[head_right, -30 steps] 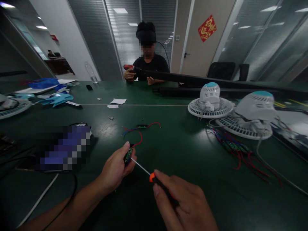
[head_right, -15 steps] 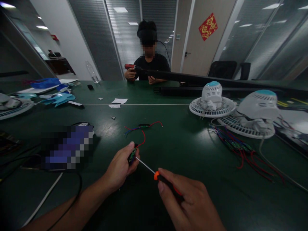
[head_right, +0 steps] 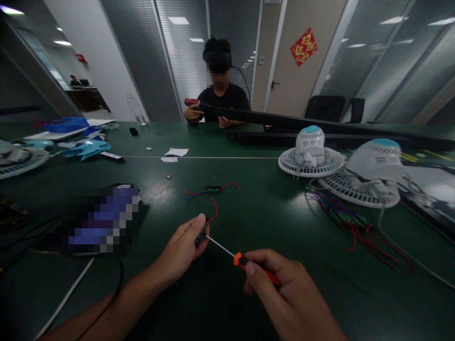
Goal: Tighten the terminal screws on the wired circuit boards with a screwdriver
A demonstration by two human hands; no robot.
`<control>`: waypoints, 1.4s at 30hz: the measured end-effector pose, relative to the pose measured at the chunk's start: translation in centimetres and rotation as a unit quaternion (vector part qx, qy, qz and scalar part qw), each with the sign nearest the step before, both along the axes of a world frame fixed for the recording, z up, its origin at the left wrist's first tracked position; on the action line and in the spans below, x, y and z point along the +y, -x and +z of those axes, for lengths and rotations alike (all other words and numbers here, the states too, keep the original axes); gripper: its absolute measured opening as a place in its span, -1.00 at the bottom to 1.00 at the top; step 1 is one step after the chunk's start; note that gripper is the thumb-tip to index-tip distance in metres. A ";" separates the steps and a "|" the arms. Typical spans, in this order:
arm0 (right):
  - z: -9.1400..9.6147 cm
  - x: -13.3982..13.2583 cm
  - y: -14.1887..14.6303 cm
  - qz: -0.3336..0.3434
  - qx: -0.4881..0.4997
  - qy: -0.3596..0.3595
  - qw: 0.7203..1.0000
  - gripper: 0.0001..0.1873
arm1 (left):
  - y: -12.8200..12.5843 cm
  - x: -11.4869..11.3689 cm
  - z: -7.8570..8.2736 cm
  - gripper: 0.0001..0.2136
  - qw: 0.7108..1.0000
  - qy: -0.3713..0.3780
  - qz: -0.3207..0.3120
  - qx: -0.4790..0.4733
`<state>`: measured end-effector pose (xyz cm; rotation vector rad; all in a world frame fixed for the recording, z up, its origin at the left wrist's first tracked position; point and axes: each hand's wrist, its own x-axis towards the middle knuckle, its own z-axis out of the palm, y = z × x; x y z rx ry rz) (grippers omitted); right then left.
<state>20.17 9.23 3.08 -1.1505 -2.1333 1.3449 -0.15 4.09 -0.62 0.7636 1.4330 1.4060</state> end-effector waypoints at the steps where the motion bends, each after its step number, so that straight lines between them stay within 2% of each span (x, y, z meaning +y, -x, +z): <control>1: -0.1 0.0 0.1 -0.021 0.024 0.053 0.998 -0.68 | 0.0 0.0 0.0 -0.58 1.000 0.000 0.000 0.008; 4: -0.2 0.2 0.5 -0.103 0.114 0.227 0.962 -0.57 | 0.0 -0.1 -0.1 -0.58 1.000 -0.011 -0.005 0.023; 6: -0.2 0.3 0.7 -0.133 0.157 0.294 0.933 -0.52 | 0.0 -0.1 -0.2 -0.58 1.000 -0.016 -0.001 0.020; 8: -0.4 0.3 0.7 -0.130 0.154 0.324 0.924 -0.53 | 0.1 -0.1 -0.3 -0.59 0.999 -0.020 -0.003 0.024; 12: -1.8 0.5 0.2 -0.129 0.108 0.326 0.930 -0.70 | 0.3 0.0 -0.3 -0.60 0.999 -0.023 -0.015 0.041; 14: -2.4 0.7 -0.1 -0.158 0.095 0.316 0.931 -0.73 | 0.4 0.1 -0.2 -0.60 0.998 -0.019 -0.022 0.047; 16: -2.6 0.8 -0.1 -0.151 0.065 0.290 0.943 -0.72 | 0.4 0.1 -0.1 -0.60 0.998 -0.014 -0.025 0.051; 20: -1.7 1.1 0.1 -0.042 -0.010 0.202 0.978 -0.55 | 0.3 0.0 0.1 -0.59 0.999 -0.004 -0.024 0.047; 25: -0.8 1.1 0.3 0.047 -0.053 0.128 0.989 -0.48 | 0.3 0.0 0.2 -0.59 0.999 0.003 -0.025 0.041; 32: -0.4 1.0 0.4 0.068 -0.070 0.037 0.995 -0.53 | 0.1 0.1 0.2 -0.60 1.000 0.009 -0.010 0.010; 42: -0.1 0.6 -0.1 0.068 -0.086 -0.092 0.990 -0.60 | 0.1 0.0 0.3 -0.60 0.999 0.023 -0.004 0.038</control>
